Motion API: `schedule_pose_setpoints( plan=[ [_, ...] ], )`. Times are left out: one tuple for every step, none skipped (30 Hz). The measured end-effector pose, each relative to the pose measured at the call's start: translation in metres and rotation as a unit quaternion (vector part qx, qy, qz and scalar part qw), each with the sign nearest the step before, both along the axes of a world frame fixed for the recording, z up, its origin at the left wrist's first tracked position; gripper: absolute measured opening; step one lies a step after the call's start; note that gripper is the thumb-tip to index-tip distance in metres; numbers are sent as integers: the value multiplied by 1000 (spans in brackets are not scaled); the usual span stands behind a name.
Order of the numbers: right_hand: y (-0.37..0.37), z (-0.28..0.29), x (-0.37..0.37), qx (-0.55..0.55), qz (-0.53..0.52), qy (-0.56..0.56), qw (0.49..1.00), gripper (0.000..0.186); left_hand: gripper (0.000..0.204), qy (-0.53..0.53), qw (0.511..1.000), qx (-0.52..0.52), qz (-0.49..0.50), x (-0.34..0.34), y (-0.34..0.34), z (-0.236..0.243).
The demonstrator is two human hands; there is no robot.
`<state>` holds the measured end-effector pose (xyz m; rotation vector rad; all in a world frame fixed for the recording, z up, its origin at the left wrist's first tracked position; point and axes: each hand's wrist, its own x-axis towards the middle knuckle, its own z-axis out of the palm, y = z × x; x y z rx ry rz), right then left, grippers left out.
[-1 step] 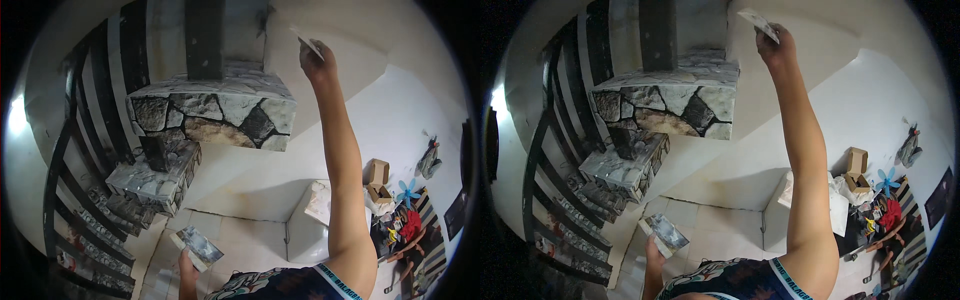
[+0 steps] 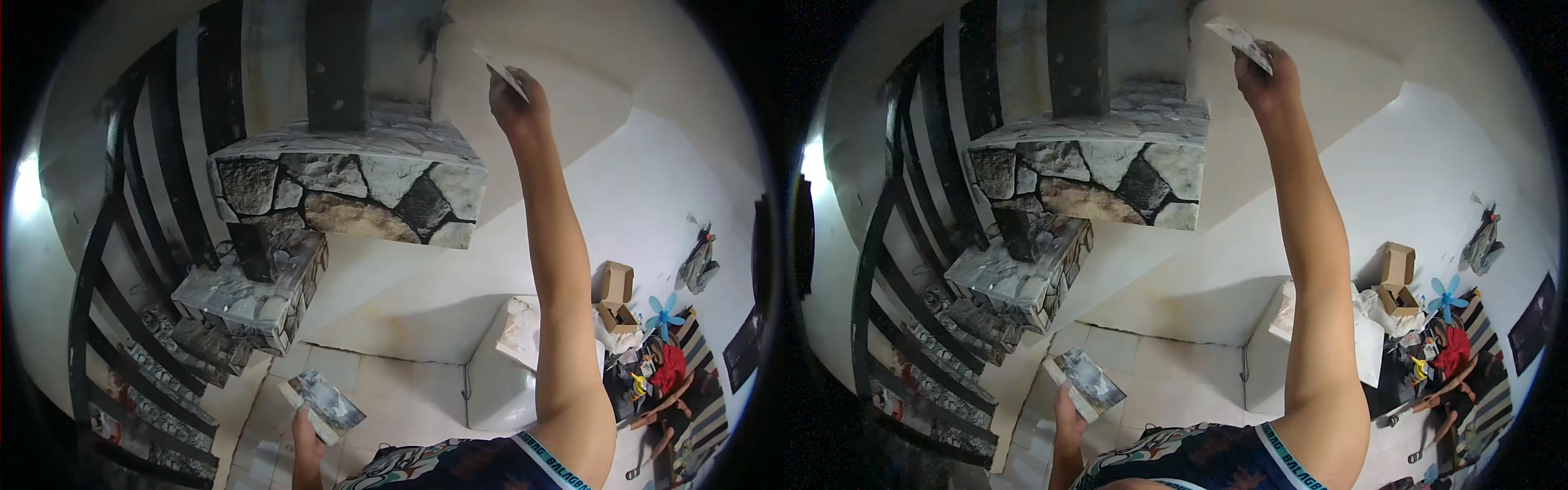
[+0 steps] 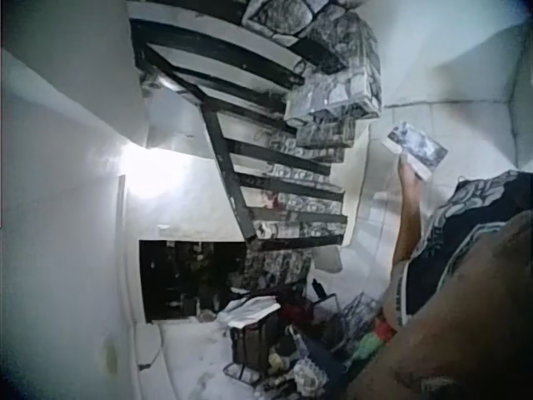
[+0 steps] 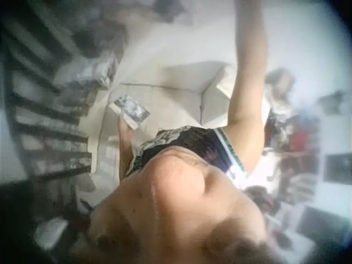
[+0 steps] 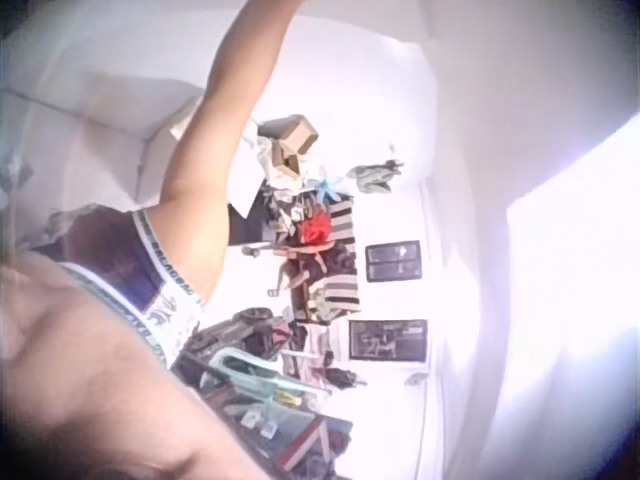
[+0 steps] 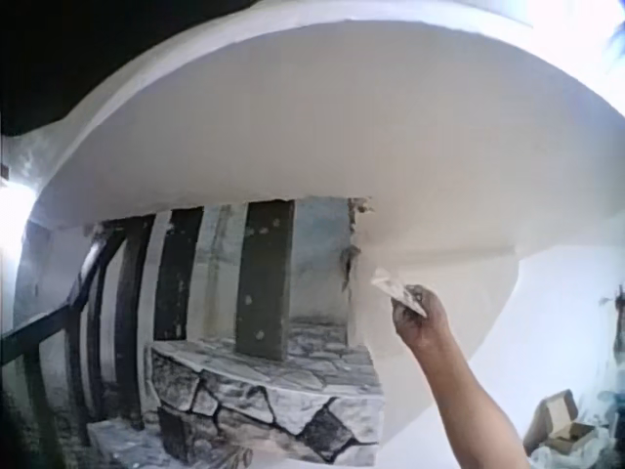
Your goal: Apply plaster to a stone-textured wall surface using a putty knife and a hawk.
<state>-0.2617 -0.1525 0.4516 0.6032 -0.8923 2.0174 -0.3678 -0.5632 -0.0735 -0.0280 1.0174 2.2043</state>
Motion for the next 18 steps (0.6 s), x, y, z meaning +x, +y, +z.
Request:
schedule_pose_setpoints(
  plan=[
    [-4,1,-3,4,-1,-3,1000,8,44,-9,1000,3,7,0,1,2],
    [-5,3,0,9,-20,-12,1000,10,41,-18,1000,8,9,2,4,4],
    [-1,4,3,13,-39,-23,999,12,41,-23,1000,14,4,3,5,4],
    [2,5,8,19,-45,-28,998,12,41,-26,999,18,-6,4,6,4],
    [2,7,11,46,-13,-28,998,15,41,-28,999,22,-14,3,6,2],
    [1,9,12,73,18,-29,997,17,41,-34,999,27,-17,1,6,-4],
    [1,11,12,78,13,-35,996,17,41,-40,998,40,-25,-2,6,-13],
    [-6,10,12,61,-33,-31,997,18,40,-46,997,49,-30,-3,5,-15],
    [-13,9,13,45,-80,-26,995,20,40,-52,997,51,-35,-3,5,-17],
    [-21,8,15,47,-86,-32,995,20,40,-51,997,40,-32,-2,4,-19],
    [-28,8,18,40,-143,-25,989,19,40,-49,998,28,-30,-3,3,-20],
    [-38,6,21,32,-199,-18,979,18,40,-54,998,29,-35,-3,3,-25],
    [-48,1,25,34,-204,-23,978,18,39,-47,998,29,-34,-4,1,-32],
    [-65,-10,26,111,-324,-33,939,18,39,-39,998,28,-27,-7,-2,-36],
    [-81,-18,29,191,-442,-43,875,18,39,-43,998,31,-35,-7,-1,-35],
    [-93,-28,25,213,-494,-27,843,21,39,-57,997,33,-41,-7,-1,-32],
    [-90,-28,32,217,-503,-33,836,21,38,-74,995,34,-52,-3,-1,-31],
    [-83,-28,36,278,-578,-58,765,20,38,-78,994,38,-60,-3,2,-35]
  ],
)
